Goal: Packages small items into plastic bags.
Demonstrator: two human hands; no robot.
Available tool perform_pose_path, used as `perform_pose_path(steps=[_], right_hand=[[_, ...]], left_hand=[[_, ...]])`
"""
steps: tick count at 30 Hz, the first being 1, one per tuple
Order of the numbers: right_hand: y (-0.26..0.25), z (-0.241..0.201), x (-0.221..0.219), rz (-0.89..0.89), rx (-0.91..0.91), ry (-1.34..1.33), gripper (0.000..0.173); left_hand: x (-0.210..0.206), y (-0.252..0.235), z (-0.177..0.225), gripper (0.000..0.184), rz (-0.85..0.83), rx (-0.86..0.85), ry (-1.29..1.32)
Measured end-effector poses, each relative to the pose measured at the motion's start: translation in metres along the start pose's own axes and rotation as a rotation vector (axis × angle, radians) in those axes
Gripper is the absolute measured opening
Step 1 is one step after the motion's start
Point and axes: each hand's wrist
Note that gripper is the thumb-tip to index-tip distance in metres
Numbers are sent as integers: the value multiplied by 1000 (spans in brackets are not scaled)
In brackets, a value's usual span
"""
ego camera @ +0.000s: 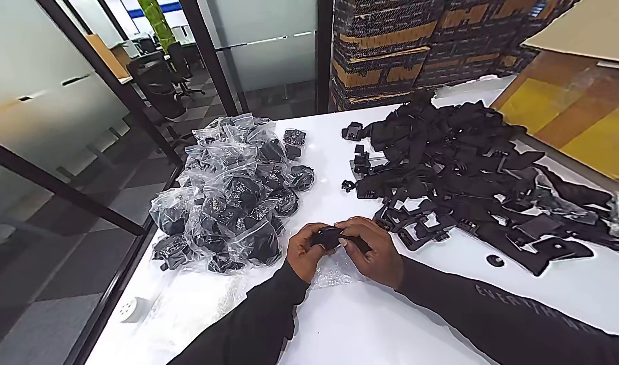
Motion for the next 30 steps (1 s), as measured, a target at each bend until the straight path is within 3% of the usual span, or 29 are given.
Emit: perform_pose_path(steps=[5,9,14,18,24,30], right_hand=[[-1,2,2,27,-33,-49,18],[-1,4,1,20,-49,-79,19],[-3,8,5,-21,-270,-81,46],[-6,12,6,74,-319,-169,38],[-4,5,2,128,-430,-223,30],[3,-9,-9,60,-316,-411,21]], left_hand=[[0,1,-5,52,-56,-130,-106],[-4,1,-2,47,24,-114,-142],[3,-4,11,50,187,0,-23],[4,-6,12,50,283,35,-10],[2,-8,5,49,365,-66,-218],[4,-8,-5,47,365,-116,-371]])
Point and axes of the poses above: each hand's wrist, its own y-axis away from the middle knuckle, its own x-axis out of the back of the hand, z = x × y, and after that the axes turned 15 degrees about -y, right-handed
